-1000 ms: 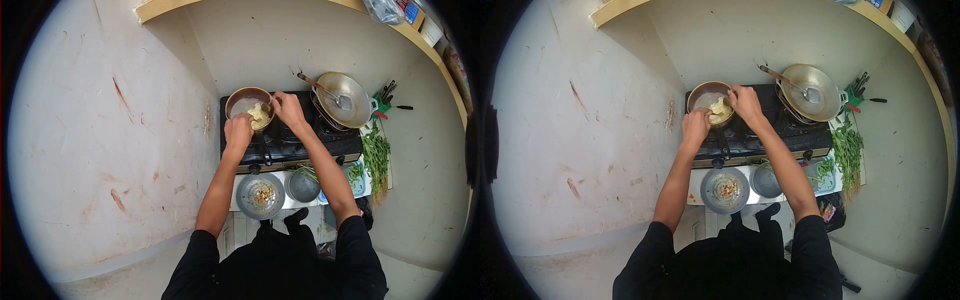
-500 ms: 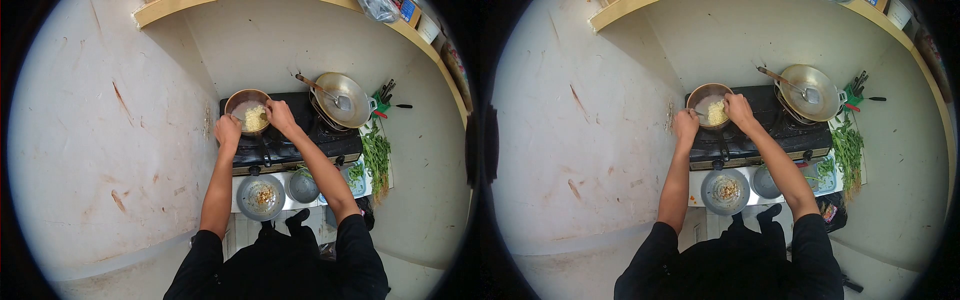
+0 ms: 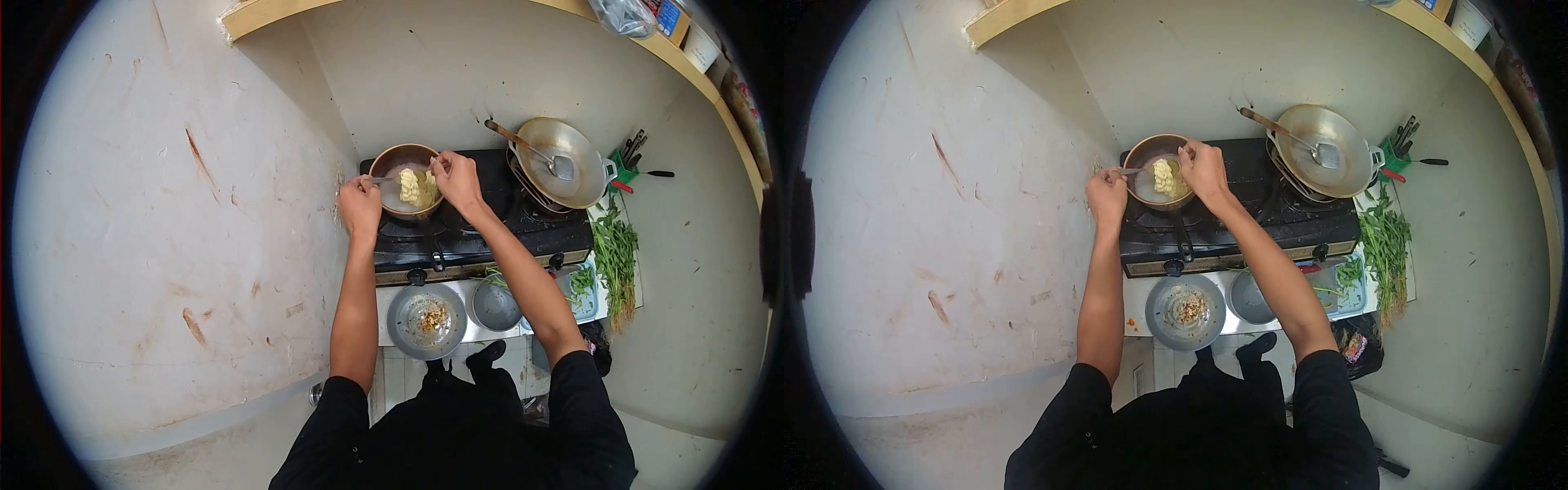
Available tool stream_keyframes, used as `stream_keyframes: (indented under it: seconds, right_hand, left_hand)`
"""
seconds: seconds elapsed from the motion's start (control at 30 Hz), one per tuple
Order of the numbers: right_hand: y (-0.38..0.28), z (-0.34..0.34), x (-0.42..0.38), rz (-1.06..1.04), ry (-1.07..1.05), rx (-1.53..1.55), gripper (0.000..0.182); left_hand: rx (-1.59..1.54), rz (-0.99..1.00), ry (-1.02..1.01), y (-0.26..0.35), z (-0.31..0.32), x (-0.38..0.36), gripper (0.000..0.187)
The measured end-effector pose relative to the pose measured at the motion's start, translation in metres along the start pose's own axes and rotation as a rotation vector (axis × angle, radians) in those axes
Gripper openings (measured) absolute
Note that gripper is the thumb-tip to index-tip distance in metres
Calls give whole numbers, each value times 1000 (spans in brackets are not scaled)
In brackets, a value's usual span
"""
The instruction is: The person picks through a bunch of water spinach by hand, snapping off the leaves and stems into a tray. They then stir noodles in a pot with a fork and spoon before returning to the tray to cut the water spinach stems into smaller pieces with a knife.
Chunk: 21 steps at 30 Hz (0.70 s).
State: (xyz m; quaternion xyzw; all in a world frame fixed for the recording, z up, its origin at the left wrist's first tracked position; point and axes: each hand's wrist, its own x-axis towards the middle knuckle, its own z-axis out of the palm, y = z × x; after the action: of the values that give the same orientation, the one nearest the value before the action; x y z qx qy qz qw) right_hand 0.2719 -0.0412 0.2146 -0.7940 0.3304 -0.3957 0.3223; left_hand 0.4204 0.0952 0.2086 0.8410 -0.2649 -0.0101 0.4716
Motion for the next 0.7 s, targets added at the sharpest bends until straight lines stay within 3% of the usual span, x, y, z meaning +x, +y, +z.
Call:
stream_keyframes:
  seconds: [0.2,0.4,0.47,0.53,0.7]
  right_hand:
    - [-13,-6,3,31,-21,60,19]
    - [-6,-8,-1,-48,-15,-147,18]
    - [-4,-8,-3,4,-63,-257,17]
    - [3,-2,-7,5,-84,-265,17]
    - [11,0,-13,-4,-80,-304,13]
  left_hand:
    - [108,27,75,7,-15,2,27]
    - [170,180,111,7,-8,-4,25]
    - [72,225,-18,6,5,-5,24]
    - [67,274,-22,10,16,-9,25]
    - [355,299,-91,13,20,-11,26]
